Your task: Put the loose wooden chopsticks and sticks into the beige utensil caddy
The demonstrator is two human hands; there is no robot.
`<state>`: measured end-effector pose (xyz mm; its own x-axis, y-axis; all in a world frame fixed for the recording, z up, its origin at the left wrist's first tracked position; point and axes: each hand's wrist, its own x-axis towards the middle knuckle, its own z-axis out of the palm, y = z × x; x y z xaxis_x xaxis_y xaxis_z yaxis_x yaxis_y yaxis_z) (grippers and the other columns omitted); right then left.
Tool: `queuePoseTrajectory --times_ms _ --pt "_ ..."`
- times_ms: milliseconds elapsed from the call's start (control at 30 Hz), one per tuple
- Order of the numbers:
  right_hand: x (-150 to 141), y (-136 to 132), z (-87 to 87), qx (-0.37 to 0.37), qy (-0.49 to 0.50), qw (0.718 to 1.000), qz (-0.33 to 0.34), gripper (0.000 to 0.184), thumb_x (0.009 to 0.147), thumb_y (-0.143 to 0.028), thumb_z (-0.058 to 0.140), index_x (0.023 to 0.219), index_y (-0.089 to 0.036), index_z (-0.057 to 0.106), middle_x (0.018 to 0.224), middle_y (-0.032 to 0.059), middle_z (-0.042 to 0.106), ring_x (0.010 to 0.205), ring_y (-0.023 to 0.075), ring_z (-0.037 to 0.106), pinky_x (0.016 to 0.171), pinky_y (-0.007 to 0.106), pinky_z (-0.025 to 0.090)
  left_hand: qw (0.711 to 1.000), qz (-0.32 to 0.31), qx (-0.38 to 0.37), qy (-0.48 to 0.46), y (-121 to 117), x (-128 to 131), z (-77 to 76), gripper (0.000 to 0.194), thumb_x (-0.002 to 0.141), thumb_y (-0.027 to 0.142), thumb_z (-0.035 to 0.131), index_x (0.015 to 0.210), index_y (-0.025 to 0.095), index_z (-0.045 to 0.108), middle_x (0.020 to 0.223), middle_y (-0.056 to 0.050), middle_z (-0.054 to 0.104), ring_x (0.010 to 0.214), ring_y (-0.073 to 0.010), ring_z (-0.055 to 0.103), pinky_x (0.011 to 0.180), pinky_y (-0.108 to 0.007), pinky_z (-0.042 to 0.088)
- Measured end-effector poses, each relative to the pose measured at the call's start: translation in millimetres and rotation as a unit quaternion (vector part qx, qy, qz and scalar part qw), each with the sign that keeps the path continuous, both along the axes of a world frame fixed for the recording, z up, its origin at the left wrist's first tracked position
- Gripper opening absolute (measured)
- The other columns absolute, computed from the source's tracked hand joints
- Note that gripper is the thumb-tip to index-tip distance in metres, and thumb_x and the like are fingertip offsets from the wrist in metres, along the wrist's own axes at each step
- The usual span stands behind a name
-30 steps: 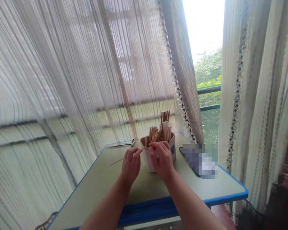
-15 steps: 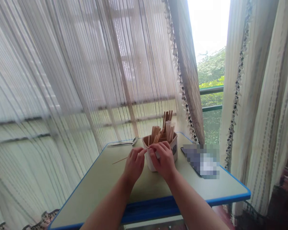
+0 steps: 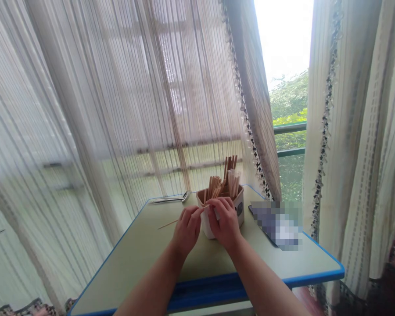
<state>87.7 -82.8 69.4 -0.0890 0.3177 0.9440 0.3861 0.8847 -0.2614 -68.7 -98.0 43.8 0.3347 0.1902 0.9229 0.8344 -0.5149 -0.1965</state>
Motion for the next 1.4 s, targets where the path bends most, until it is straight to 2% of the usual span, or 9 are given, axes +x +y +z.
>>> queuePoseTrajectory --times_ms 367,567,667,833,1000,1167,1300,1400 --pt "-2 -1 1.4 0.004 -0.002 1.000 -0.006 0.011 0.084 -0.016 0.051 0.090 -0.020 0.058 0.085 0.0033 0.063 0.085 0.0186 0.048 0.080 0.036 0.041 1.000 0.004 0.017 -0.009 -4 2 4.7 0.033 0.086 0.008 0.048 0.118 0.018 0.048 0.099 -0.008 0.055 0.093 -0.0171 0.054 0.081 -0.032 0.050" --pt "5 -1 -0.5 0.030 0.096 0.995 -0.007 0.010 0.084 -0.011 0.045 0.087 -0.018 0.052 0.082 0.0046 0.056 0.084 0.0179 0.047 0.078 0.035 0.042 0.996 0.085 0.001 -0.037 -2 1 9.3 0.019 0.085 0.014 0.052 0.103 0.017 0.054 0.093 -0.007 0.059 0.088 -0.0197 0.054 0.080 -0.037 0.048" --pt "6 -1 -0.8 0.037 0.114 0.993 -0.014 0.010 0.084 -0.011 0.046 0.087 -0.019 0.052 0.083 0.0044 0.056 0.085 0.0178 0.048 0.078 0.035 0.043 0.993 0.112 -0.004 -0.036 0 0 9.3 0.011 0.086 0.017 0.051 0.096 0.018 0.057 0.090 -0.006 0.061 0.086 -0.0192 0.056 0.079 -0.036 0.046" --pt "2 5 -3.5 0.022 0.103 0.994 -0.014 0.025 0.083 -0.014 0.049 0.107 -0.018 0.053 0.092 0.0059 0.060 0.090 0.0189 0.052 0.081 0.037 0.046 0.994 0.103 -0.011 -0.015 3 -2 6.1 0.010 0.088 0.018 0.050 0.093 0.017 0.059 0.087 -0.005 0.063 0.081 -0.0175 0.056 0.078 -0.033 0.044" --pt "-2 10 -4.9 0.001 0.107 0.994 -0.016 0.047 0.086 -0.017 0.047 0.133 -0.019 0.040 0.092 0.0053 0.064 0.088 0.0185 0.056 0.084 0.039 0.047 0.996 0.084 -0.012 -0.004 3 -3 4.6 0.010 0.089 0.019 0.049 0.092 0.018 0.059 0.086 -0.005 0.063 0.079 -0.0163 0.056 0.078 -0.033 0.044" --pt "-3 9 -6.6 0.015 0.106 0.994 -0.013 0.043 0.087 -0.016 0.047 0.130 -0.022 0.045 0.088 0.0044 0.064 0.081 0.0169 0.058 0.079 0.037 0.050 0.997 0.074 -0.023 -0.008 3 -2 4.3 0.010 0.087 0.018 0.050 0.095 0.019 0.057 0.086 -0.004 0.062 0.079 -0.0170 0.056 0.077 -0.034 0.045" --pt "-1 11 -12.0 0.021 0.194 0.980 -0.028 0.044 0.089 -0.016 0.044 0.132 -0.021 0.039 0.097 0.0062 0.061 0.086 0.0156 0.059 0.080 0.035 0.050 0.996 0.071 -0.027 -0.048 3 -2 4.4 0.017 0.086 0.020 0.051 0.103 0.018 0.053 0.094 -0.007 0.058 0.089 -0.0196 0.055 0.079 -0.036 0.046" --pt "0 13 -13.2 0.024 0.258 0.964 -0.053 0.041 0.090 -0.017 0.041 0.130 -0.020 0.037 0.095 0.0065 0.057 0.085 0.0150 0.057 0.079 0.034 0.049 0.996 0.071 -0.035 -0.047 2 -2 4.7 0.020 0.085 0.020 0.051 0.105 0.018 0.052 0.096 -0.008 0.057 0.091 -0.0203 0.055 0.080 -0.037 0.047"
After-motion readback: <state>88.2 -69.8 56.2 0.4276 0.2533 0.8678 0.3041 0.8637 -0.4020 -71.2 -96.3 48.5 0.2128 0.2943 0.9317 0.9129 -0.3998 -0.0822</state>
